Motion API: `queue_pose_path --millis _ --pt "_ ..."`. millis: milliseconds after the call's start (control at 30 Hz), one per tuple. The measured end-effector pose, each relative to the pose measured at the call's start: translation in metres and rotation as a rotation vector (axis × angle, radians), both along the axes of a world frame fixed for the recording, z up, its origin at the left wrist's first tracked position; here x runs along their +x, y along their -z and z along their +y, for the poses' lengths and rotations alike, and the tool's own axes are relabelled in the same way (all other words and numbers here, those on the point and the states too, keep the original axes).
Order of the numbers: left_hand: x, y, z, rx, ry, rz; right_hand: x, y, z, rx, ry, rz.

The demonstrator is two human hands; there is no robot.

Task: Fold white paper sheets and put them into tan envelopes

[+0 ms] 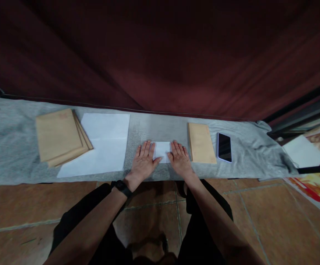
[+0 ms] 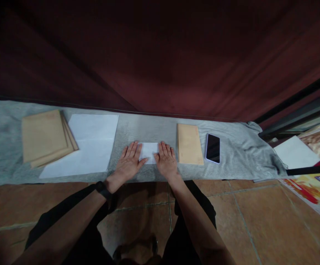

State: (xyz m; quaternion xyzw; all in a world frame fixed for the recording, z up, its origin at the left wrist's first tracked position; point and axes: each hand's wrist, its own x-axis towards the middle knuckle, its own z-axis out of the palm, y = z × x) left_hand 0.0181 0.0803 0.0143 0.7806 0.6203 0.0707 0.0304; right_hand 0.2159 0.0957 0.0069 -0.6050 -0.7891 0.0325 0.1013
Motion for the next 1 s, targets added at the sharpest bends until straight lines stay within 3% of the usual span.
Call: queue_pose_path --millis 400,667,1000 --pt "-0.015 0.002 -0.007 0.036 -0.033 -0.022 0.006 -0.011 0.002 -0.028 0.075 0.037" --pt "-0.014 -0.003 -0.007 0.029 -0.022 -0.015 -0.025 -0.018 0.003 -0.040 -0.238 0.132" --pt "-0.005 -0.011 -0.004 0.071 0.067 -0.061 -0.040 -0.011 0.001 -0.053 -0.216 0.082"
